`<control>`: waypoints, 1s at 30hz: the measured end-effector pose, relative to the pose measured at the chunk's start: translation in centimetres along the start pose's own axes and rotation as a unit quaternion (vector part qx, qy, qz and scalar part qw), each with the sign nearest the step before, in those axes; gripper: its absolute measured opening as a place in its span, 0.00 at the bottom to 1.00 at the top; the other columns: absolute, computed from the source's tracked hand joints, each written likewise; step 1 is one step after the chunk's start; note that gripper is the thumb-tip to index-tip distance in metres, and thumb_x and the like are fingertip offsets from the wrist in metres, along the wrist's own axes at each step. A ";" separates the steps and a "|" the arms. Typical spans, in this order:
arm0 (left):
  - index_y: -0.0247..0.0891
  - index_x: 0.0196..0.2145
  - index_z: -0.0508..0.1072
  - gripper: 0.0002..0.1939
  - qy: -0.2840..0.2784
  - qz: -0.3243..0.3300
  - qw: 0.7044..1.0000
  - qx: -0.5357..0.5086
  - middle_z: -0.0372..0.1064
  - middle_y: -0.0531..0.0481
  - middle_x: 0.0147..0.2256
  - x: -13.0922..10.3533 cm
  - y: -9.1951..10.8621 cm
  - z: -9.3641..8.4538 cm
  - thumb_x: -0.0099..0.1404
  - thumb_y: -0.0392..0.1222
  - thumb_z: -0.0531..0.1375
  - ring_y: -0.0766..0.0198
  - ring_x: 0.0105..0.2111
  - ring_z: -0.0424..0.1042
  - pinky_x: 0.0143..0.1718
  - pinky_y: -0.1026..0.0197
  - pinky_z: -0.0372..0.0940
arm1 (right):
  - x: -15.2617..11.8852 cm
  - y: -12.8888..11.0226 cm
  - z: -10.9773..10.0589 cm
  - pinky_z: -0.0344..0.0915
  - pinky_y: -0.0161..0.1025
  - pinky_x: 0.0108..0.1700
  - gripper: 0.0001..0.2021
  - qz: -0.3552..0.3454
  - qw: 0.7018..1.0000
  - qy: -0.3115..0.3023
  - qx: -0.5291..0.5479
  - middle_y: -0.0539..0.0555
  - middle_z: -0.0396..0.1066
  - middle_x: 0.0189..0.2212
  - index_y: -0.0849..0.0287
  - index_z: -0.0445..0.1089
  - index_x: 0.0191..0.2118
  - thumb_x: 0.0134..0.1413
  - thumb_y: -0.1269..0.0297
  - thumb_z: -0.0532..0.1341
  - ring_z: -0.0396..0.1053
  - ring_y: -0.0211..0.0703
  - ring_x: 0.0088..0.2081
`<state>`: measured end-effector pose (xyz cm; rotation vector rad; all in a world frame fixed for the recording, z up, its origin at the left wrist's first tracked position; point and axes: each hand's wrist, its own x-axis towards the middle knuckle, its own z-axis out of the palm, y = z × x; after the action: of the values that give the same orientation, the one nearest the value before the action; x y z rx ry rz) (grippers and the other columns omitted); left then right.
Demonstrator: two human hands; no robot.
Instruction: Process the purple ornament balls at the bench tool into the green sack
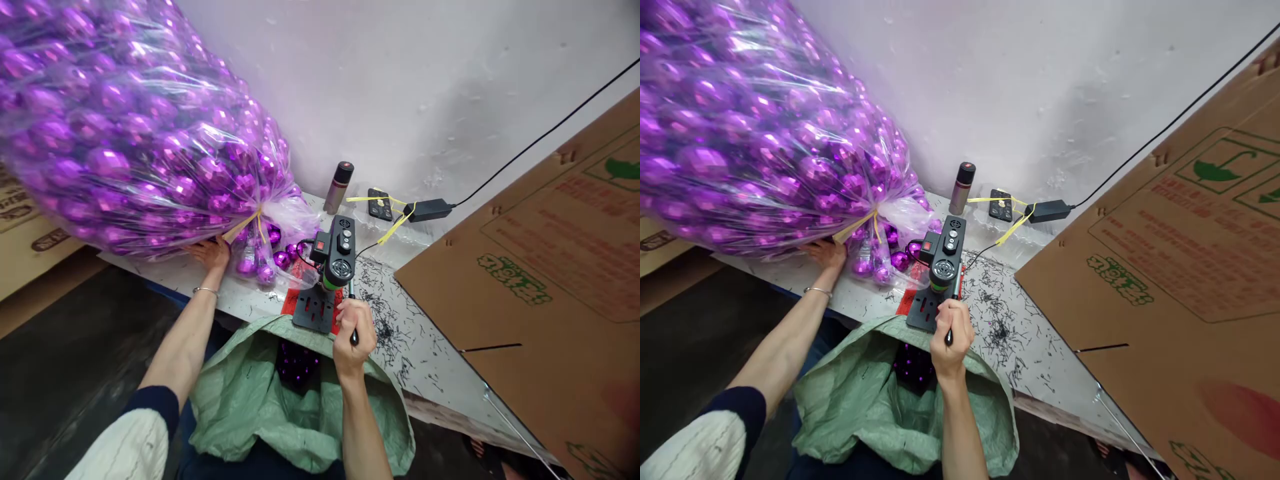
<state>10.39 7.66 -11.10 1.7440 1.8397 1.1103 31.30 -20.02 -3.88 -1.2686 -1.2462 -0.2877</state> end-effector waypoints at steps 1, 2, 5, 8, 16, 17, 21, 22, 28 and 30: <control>0.06 0.63 0.45 0.27 0.016 -0.035 0.999 -0.001 0.53 0.16 0.64 0.0 -0.3 -0.5 0.80 0.39 0.39 0.33 0.69 0.49 0.68 0.30 0.43 | 0.0 0.0 -0.1 0.64 0.38 0.35 0.14 -0.002 1.000 -0.004 0.001 0.49 0.67 0.28 0.56 0.62 0.27 0.65 0.75 0.52 0.68 0.38 0.31; 0.05 0.63 0.44 0.30 0.032 -0.073 0.997 -0.003 0.51 0.15 0.65 -0.1 -0.7 -1.1 0.79 0.42 0.43 0.31 0.69 0.46 0.68 0.30 0.40 | 0.1 0.0 -0.1 0.64 0.37 0.35 0.14 -0.004 1.000 -0.009 0.002 0.50 0.67 0.28 0.56 0.62 0.27 0.65 0.75 0.52 0.68 0.38 0.31; 0.09 0.66 0.45 0.37 0.036 -0.136 0.990 -0.031 0.41 0.14 0.69 -1.8 -1.9 -3.1 0.76 0.48 0.51 0.30 0.71 0.40 0.70 0.33 0.41 | 0.0 0.0 -0.1 0.64 0.36 0.35 0.14 -0.008 1.000 -0.015 0.008 0.49 0.67 0.29 0.56 0.62 0.28 0.66 0.74 0.52 0.68 0.37 0.32; 0.16 0.66 0.55 0.33 0.027 -0.104 0.993 -0.044 0.46 0.19 0.69 -5.6 -2.7 -4.2 0.73 0.46 0.53 0.35 0.71 0.47 0.69 0.37 0.48 | -0.2 0.2 0.1 0.63 0.36 0.35 0.13 -0.005 1.000 -0.010 0.015 0.49 0.67 0.28 0.56 0.63 0.28 0.66 0.74 0.52 0.67 0.36 0.32; 0.40 0.48 0.77 0.15 -0.088 0.313 0.945 -0.036 0.76 0.40 0.50 -10.9 3.9 0.5 0.72 0.44 0.52 0.52 0.52 0.73 0.58 0.47 0.65 | -0.1 0.2 0.1 0.64 0.37 0.36 0.14 -0.005 1.000 -0.004 0.011 0.49 0.67 0.28 0.56 0.63 0.28 0.67 0.72 0.52 0.68 0.37 0.32; 0.39 0.47 0.77 0.15 -0.112 0.304 0.946 0.014 0.77 0.38 0.49 -10.2 5.2 1.3 0.72 0.43 0.53 0.51 0.51 0.74 0.56 0.48 0.66 | -0.1 0.2 0.1 0.64 0.37 0.36 0.14 -0.008 1.000 -0.005 0.010 0.50 0.67 0.28 0.56 0.63 0.28 0.66 0.72 0.52 0.68 0.37 0.32; 0.31 0.42 0.78 0.19 -0.145 0.229 0.948 0.167 0.77 0.29 0.38 -7.6 8.2 3.2 0.71 0.51 0.56 0.40 0.47 0.74 0.51 0.43 0.63 | -0.2 0.3 0.2 0.64 0.36 0.35 0.13 -0.019 1.000 -0.004 0.011 0.50 0.67 0.29 0.56 0.63 0.28 0.66 0.73 0.52 0.67 0.37 0.32; 0.30 0.41 0.78 0.21 -0.149 0.226 0.947 0.173 0.77 0.29 0.35 -7.4 8.4 3.4 0.70 0.53 0.58 0.38 0.47 0.74 0.51 0.43 0.62 | -0.3 0.4 0.2 0.64 0.36 0.35 0.13 -0.021 1.000 -0.004 0.011 0.50 0.67 0.29 0.56 0.63 0.28 0.66 0.74 0.52 0.67 0.37 0.32; 0.35 0.56 0.72 0.27 -0.152 0.247 0.954 0.080 0.78 0.34 0.44 -9.5 7.3 2.2 0.64 0.51 0.65 0.38 0.53 0.70 0.58 0.36 0.57 | 0.0 0.4 0.1 0.64 0.35 0.35 0.13 -0.029 1.000 -0.004 0.004 0.49 0.66 0.28 0.56 0.62 0.28 0.65 0.76 0.53 0.67 0.35 0.31; 0.38 0.59 0.68 0.29 -0.122 0.197 0.971 -0.062 0.75 0.36 0.51 -10.6 6.3 1.2 0.64 0.52 0.64 0.43 0.54 0.71 0.58 0.40 0.61 | 0.4 0.3 0.0 0.64 0.35 0.35 0.13 -0.030 1.000 -0.006 0.003 0.49 0.66 0.28 0.56 0.62 0.28 0.65 0.76 0.53 0.67 0.36 0.31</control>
<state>17.20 -2.62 -9.71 2.1185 1.2853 1.0632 31.63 -19.77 -3.73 -1.2315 -1.2950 -0.3207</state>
